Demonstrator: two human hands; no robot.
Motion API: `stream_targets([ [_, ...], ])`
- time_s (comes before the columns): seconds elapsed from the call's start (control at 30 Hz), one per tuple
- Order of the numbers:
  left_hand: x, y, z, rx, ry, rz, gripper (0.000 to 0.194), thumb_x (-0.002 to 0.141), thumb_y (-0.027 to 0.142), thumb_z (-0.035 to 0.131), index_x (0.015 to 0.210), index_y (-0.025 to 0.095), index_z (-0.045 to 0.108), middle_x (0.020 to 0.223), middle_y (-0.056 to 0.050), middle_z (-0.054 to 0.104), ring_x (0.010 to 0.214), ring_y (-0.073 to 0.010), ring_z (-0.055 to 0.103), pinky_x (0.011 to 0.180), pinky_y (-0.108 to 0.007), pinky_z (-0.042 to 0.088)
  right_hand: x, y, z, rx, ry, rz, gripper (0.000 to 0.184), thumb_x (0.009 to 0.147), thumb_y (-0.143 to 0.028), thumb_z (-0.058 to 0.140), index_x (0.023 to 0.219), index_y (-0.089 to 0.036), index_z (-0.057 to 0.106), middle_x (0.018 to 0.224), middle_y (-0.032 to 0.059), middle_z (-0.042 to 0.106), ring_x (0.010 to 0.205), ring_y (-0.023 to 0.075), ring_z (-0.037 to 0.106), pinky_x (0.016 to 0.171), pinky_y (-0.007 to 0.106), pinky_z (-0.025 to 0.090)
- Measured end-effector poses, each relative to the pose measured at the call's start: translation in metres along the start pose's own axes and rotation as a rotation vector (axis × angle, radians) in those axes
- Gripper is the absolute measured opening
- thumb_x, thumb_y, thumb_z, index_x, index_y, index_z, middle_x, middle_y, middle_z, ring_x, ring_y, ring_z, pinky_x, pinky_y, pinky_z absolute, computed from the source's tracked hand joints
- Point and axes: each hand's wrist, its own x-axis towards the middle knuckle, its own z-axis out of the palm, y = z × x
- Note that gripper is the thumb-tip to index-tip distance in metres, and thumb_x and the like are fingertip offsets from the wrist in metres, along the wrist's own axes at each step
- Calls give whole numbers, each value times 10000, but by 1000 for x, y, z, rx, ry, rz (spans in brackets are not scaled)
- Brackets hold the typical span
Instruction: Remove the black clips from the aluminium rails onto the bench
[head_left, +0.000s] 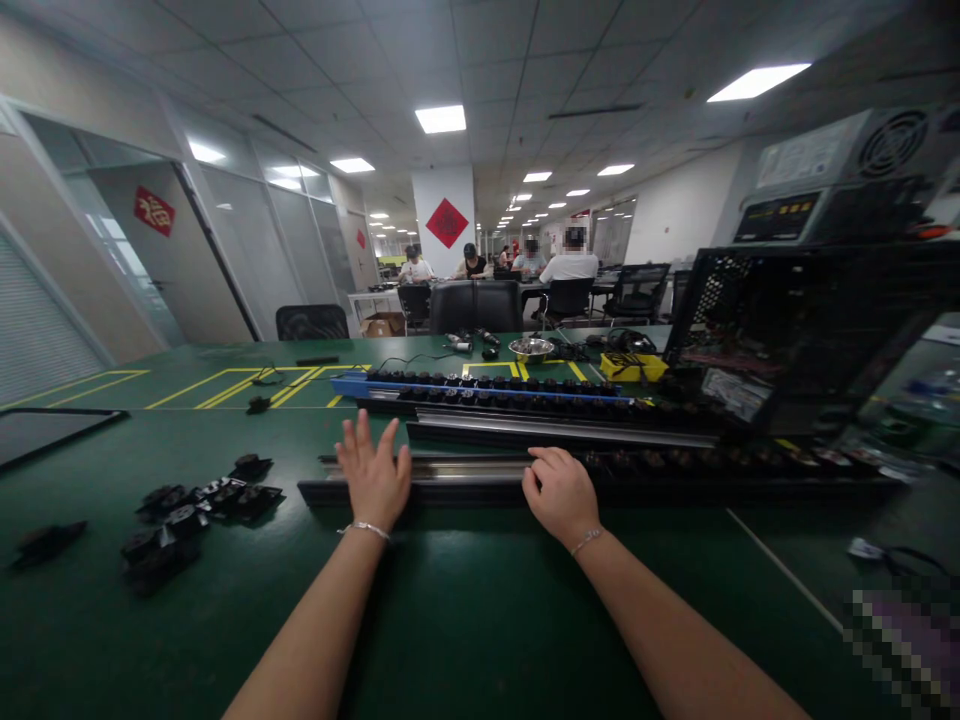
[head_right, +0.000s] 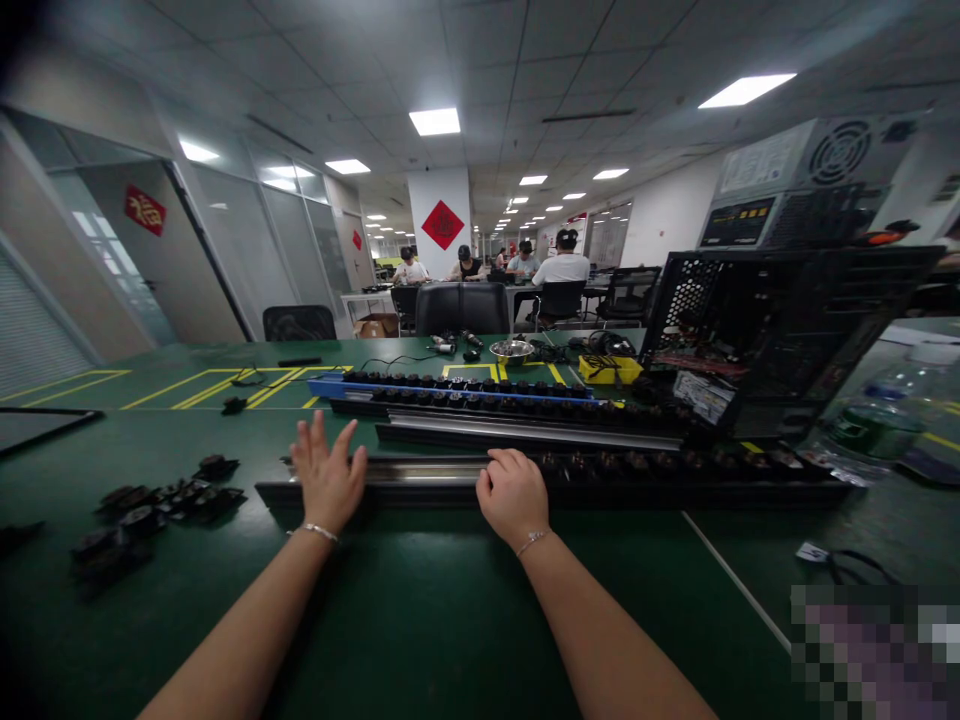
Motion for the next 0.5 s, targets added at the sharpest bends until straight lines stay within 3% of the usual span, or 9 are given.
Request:
stream_targets([
  [0.1,-10,17,5,-26,-63,178,439,859,325,448,1289,247,494,1525,-84,190,1407,-279,64,1099,-549,163,3,0,-6,-89,42,43,198,804,-200,460,786,-177,656,1130,93,635,1081,238,492,911,379,349],
  [0.23,-15,18,9,5,-120,265,447,863,344,443,1300,260,485,1506,-68,253,1402,-270,114,1106,-530,168,9,1,-21,-287,29,194,274,773,-223,484,989,-142,630,1243,176,539,1122,319,435,862,433,337],
  [0.5,-15,14,11,63,-156,294,423,883,380,395,1273,275,519,1462,-47,352,1387,-253,190,1113,-512,156,13,3,-33,-378,-123,306,185,789,-247,483,815,-155,640,880,184,618,879,291,511,703,393,344],
])
